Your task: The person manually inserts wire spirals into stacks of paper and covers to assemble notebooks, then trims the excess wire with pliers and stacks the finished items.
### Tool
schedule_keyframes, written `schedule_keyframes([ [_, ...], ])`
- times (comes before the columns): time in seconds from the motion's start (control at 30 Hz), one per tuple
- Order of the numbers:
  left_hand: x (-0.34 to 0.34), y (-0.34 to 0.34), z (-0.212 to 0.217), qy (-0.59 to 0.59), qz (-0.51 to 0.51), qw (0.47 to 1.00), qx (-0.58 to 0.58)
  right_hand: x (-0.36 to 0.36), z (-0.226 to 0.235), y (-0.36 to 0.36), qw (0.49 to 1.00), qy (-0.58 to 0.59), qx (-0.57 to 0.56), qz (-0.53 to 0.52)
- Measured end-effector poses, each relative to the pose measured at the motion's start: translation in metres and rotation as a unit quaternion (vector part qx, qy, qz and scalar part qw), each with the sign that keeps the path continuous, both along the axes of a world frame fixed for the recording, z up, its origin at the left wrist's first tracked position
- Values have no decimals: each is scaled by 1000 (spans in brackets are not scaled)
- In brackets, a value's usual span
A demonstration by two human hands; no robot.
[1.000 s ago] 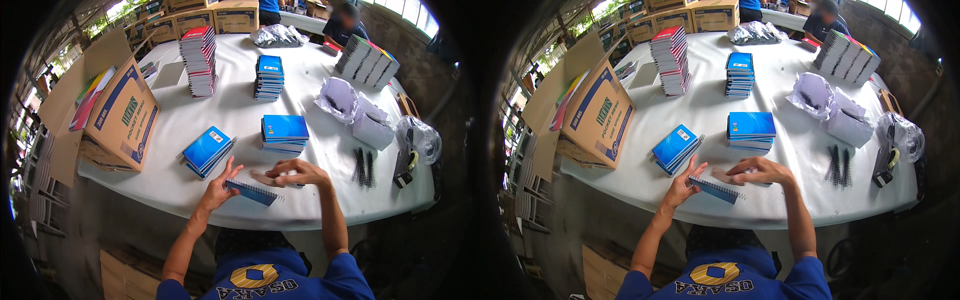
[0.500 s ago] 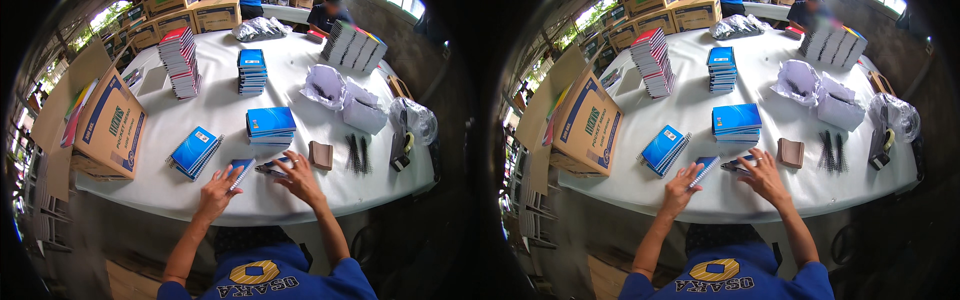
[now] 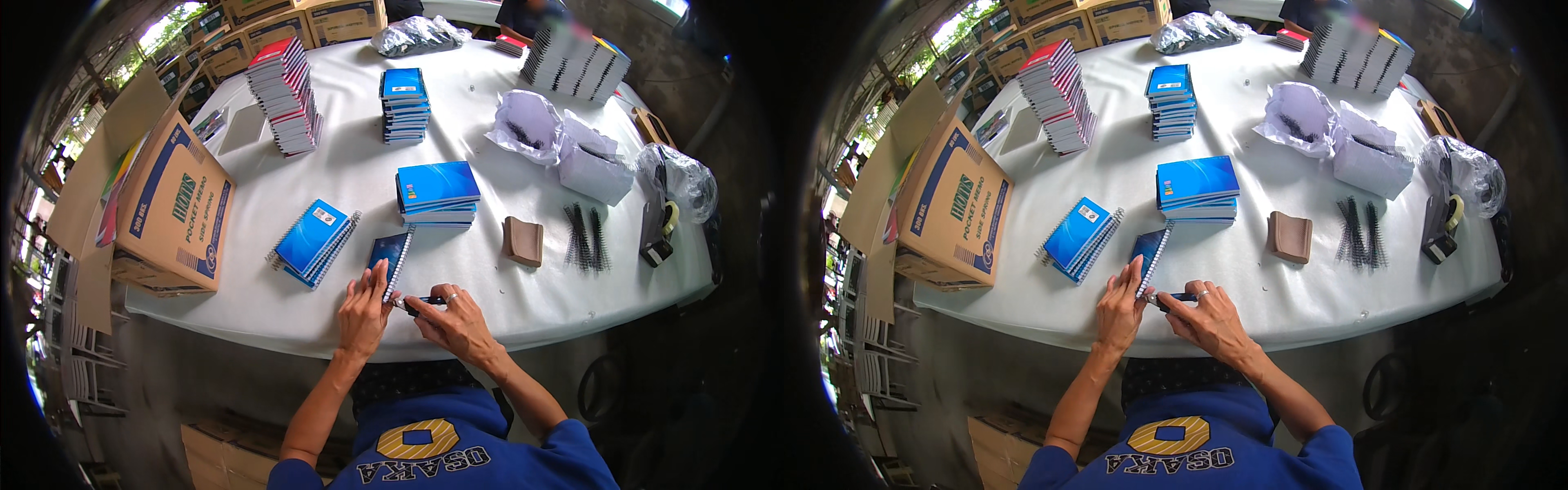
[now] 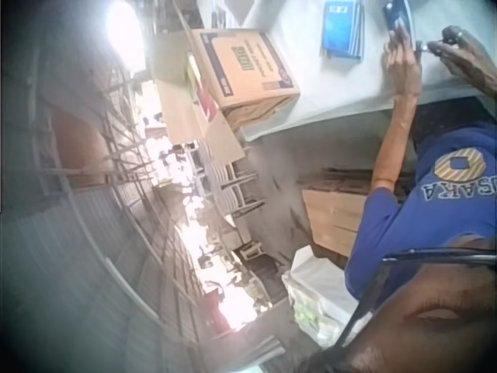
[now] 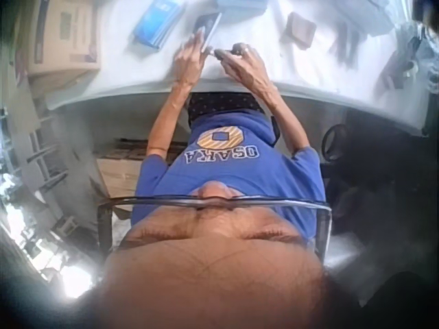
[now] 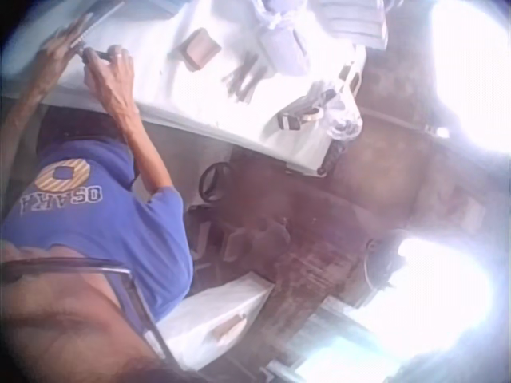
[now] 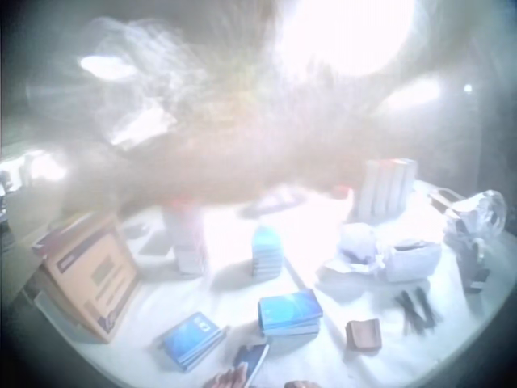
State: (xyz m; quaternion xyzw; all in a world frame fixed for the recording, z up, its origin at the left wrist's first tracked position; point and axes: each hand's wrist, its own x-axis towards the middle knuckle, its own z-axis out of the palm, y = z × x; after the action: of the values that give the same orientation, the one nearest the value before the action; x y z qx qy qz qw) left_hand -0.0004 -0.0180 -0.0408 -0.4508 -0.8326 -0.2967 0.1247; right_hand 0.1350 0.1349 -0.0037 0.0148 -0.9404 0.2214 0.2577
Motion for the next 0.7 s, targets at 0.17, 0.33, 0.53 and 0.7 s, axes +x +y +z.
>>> schedule_keyframes([
  [0.17, -1, 1, 0, 18, 27, 999, 1, -4, 6, 6, 993, -79, -77, 31],
  [0.33, -8, -5, 26, 70, 19, 997, -2, -20, 22, 36, 855, -292, -406, 138],
  [0.53, -103, -40, 66, 144, 25, 989, -24, -14, -2, 62, 980, -138, -137, -39],
  [0.7, -159, -86, 43, -66, -69, 968, -233, -17, -13, 83, 998, -21, 39, -41],
])
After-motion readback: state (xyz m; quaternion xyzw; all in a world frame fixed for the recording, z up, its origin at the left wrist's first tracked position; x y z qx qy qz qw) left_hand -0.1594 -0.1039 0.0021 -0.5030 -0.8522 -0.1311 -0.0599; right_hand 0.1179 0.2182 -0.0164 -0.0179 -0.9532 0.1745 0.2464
